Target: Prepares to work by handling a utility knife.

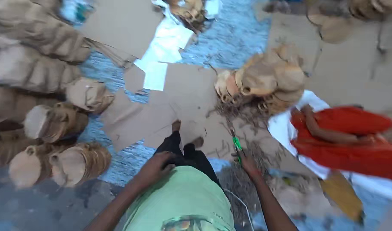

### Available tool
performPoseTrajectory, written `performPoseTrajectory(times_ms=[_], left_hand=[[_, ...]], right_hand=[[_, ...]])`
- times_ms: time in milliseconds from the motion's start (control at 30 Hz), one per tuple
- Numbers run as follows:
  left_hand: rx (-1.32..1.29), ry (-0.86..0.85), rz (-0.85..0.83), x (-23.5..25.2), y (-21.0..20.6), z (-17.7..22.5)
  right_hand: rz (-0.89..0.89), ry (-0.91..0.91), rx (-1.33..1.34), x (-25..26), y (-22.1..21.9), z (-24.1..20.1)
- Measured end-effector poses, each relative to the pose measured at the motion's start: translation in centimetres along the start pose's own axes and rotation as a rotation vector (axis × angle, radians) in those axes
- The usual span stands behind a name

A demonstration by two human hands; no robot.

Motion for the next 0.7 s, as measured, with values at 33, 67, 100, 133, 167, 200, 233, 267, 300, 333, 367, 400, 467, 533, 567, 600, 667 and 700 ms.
performPoseTrajectory(times_ms=[33,67,100,133,167,200,233,267,300,333,367,400,467,533,567,600,667,700], left_hand=[[0.022,0.03,-0.032,-0.3,-0.3,-1.1],[0.043,0.048,-0.063,-0.6,-0.8,-2.1],[0.063,0.061,-0.101,-0.9,-1.4,-3.0],[0.08,0.067,-0.135,-1.0,-1.8,-3.7],[0.091,0.071,-0.16,-1.1,-2.1,-4.2],[0.104,0.076,-0.183,-1.1,-2.5,-4.4],[0.123,0.08,-0.203,-1.2,-2.8,-4.6],[0.142,0.093,-0.227,-1.4,-3.1,-4.5],[0.163,0.112,-0.246,-1.6,-3.4,-4.3],[0.179,0.125,-0.244,-2.1,-3.8,-4.2],[0.184,0.134,-0.218,-2.5,-4.0,-4.0],[0.183,0.145,-0.181,-2.8,-4.1,-3.9],[0.2,0.208,-0.154,-3.1,-4.1,-3.8],[0.202,0.301,-0.186,-3.2,-4.4,-3.8],[0.197,0.334,-0.202,-3.2,-4.5,-3.9],[0.191,0.347,-0.212,-3.2,-4.6,-3.9],[0.188,0.34,-0.229,-3.2,-4.9,-3.8],[0.197,0.329,-0.241,-3.2,-5.1,-3.6]], right_hand=[[0.0,-0.021,0.009,-0.4,-0.1,1.2],[0.001,-0.033,0.008,-0.6,-0.4,2.0],[-0.004,-0.037,0.008,-0.8,-0.9,2.7],[-0.011,-0.041,0.013,-1.0,-1.4,3.2],[-0.02,-0.037,0.018,-1.2,-2.0,3.5],[-0.034,-0.031,0.016,-1.4,-2.8,3.8],[-0.058,-0.024,0.003,-1.7,-3.6,4.0],[-0.089,-0.014,-0.011,-1.9,-4.5,3.9],[-0.123,0.009,-0.023,-2.2,-5.4,3.5],[-0.16,0.037,-0.038,-2.6,-6.4,3.1],[-0.205,0.075,-0.058,-3.0,-7.5,2.3],[-0.259,0.121,-0.079,-3.5,-8.5,1.2],[-0.358,0.227,-0.122,-4.8,-10.7,-1.5],[-0.471,0.348,-0.188,-6.3,-13.0,-4.4],[-0.525,0.409,-0.234,-6.8,-14.2,-5.7],[-0.579,0.464,-0.293,-7.3,-15.2,-7.0],[-0.669,0.564,-0.433,-8.0,-16.8,-9.1],[-0.695,0.607,-0.485,-8.0,-17.2,-9.8]])
Point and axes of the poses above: each hand's wrist, its own x-axis towards the middle knuckle, its own y-axis out of the back of the hand, z = x × y, the point moved 6 cm from there along x, towards the middle knuckle, and after that the axes turned 4 degrees about y, right-handed, at the moved point
